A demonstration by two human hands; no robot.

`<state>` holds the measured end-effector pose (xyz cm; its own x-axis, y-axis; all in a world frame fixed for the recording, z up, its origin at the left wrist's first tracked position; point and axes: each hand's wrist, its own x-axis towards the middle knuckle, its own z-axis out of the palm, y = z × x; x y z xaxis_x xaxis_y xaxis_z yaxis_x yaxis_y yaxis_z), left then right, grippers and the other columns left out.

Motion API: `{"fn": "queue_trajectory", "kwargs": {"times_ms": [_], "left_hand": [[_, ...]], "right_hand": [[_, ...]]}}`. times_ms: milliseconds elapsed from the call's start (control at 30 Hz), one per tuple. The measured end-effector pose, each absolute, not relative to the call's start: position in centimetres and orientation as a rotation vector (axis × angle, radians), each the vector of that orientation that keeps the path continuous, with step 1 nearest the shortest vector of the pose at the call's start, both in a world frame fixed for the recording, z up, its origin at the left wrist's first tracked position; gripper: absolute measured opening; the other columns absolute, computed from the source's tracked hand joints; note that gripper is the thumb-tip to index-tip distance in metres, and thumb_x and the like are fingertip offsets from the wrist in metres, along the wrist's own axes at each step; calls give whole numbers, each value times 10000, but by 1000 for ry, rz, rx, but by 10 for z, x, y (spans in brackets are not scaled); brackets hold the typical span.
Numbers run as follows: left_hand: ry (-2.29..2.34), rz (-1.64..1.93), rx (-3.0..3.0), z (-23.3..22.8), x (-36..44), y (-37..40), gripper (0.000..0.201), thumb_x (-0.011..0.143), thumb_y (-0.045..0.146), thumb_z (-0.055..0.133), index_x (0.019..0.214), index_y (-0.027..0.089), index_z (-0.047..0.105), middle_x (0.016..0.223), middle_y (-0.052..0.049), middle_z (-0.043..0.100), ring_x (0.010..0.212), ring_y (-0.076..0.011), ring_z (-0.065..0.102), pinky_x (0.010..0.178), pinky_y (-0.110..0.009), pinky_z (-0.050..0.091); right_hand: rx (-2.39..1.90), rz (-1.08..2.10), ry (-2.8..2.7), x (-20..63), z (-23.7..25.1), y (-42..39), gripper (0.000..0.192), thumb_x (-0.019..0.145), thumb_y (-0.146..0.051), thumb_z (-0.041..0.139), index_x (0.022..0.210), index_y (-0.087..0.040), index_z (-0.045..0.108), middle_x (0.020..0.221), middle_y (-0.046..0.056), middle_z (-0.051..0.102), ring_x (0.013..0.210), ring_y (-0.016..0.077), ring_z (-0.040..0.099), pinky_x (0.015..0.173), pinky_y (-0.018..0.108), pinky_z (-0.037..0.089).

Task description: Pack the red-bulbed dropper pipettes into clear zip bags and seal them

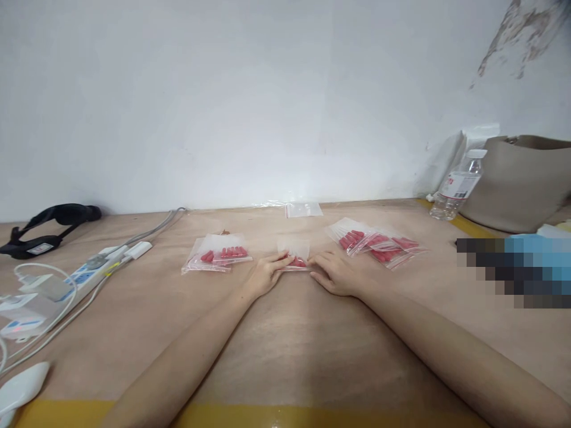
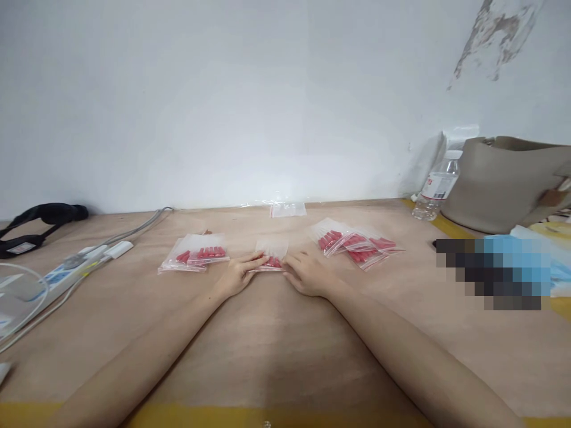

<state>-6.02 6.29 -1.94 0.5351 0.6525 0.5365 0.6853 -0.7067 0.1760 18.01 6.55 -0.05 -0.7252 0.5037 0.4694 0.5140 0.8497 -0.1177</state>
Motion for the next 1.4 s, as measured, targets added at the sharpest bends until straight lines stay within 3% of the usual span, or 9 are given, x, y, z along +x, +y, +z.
{"fn": "queue_trajectory", "kwargs": {"times_ms": [167, 333, 467, 667, 833, 933, 1067, 1200, 1400], "left_hand": [[-1237, -851, -2447, -3, -96, 67, 372, 861, 130, 347, 1164, 247, 528, 1252, -21, 491, 1104, -169, 502, 928, -333, 438], [-1336, -761, -2321, 5, -148, 68, 319, 893, 222, 333, 1102, 282, 566, 1168, -28, 556, 1025, -225, 548, 853, -389, 467], [-1323, -637, -2297, -6, -172, 59, 292, 870, 320, 412, 1126, 270, 545, 1164, -53, 564, 982, -262, 558, 888, -438, 404], [-1287, -610, -2218, -10, -185, 54, 282, 884, 354, 386, 1122, 289, 522, 1148, -16, 574, 952, -241, 574, 899, -491, 371], [-1250, -701, -2095, -2, -168, 41, 447, 739, 435, 595, 1152, 287, 511, 1239, -57, 499, 1168, -362, 387, 957, -658, 96], [-1213, -725, -2131, -5, -133, 28, 488, 729, 394, 616, 1187, 278, 491, 1267, -67, 466, 1190, -320, 377, 1012, -579, 140], [-1198, -882, -2525, -14, -75, 26, 415, 795, 243, 534, 1206, 237, 475, 1243, -68, 476, 1140, -227, 453, 951, -386, 393], [-1250, -1033, -2622, -19, -39, 47, 367, 800, 201, 525, 1167, 188, 515, 1206, -93, 500, 1085, -218, 500, 898, -366, 445], [-1175, -1048, -2656, -24, -26, 70, 200, 812, 149, 511, 970, 186, 629, 957, -46, 633, 877, -164, 598, 804, -315, 496]], "right_hand": [[-867, -346, -2681, 213, 14, 78, 420, 671, -244, 482, 1083, -177, 529, 1174, 120, 510, 1081, 263, 423, 958, 519, 102], [-1207, -591, -2662, 240, 13, 98, 423, 669, -214, 467, 1083, -196, 554, 1195, 136, 503, 1121, 289, 399, 948, 568, 39], [-1285, -600, -2636, 241, 1, 107, 326, 770, -155, 409, 1040, -200, 586, 1082, 113, 592, 1063, 265, 470, 956, 545, 99], [-1184, -427, -2530, 215, -19, 109, 317, 787, -88, 425, 997, -219, 624, 1095, 84, 606, 989, 226, 546, 887, 428, 319], [-943, -193, -2401, 162, -30, 96, 322, 796, -95, 436, 1047, -218, 597, 1110, 61, 599, 1021, 175, 529, 884, 344, 369], [-822, -111, -2329, 142, -29, 87, 296, 829, -186, 449, 1108, -194, 546, 1097, 75, 593, 1020, 170, 515, 879, 331, 377], [-898, -123, -2246, 153, -26, 82, 338, 783, -267, 536, 1108, -178, 535, 1071, 96, 579, 1000, 200, 501, 869, 354, 370], [-1076, -175, -2190, 183, -28, 84, 269, 770, -267, 547, 1026, -194, 581, 986, 73, 598, 938, 205, 510, 829, 352, 358], [-1109, -274, -2258, 196, -27, 85, 155, 792, -227, 512, 887, -234, 635, 864, 33, 624, 878, 184, 515, 819, 350, 291]]}}
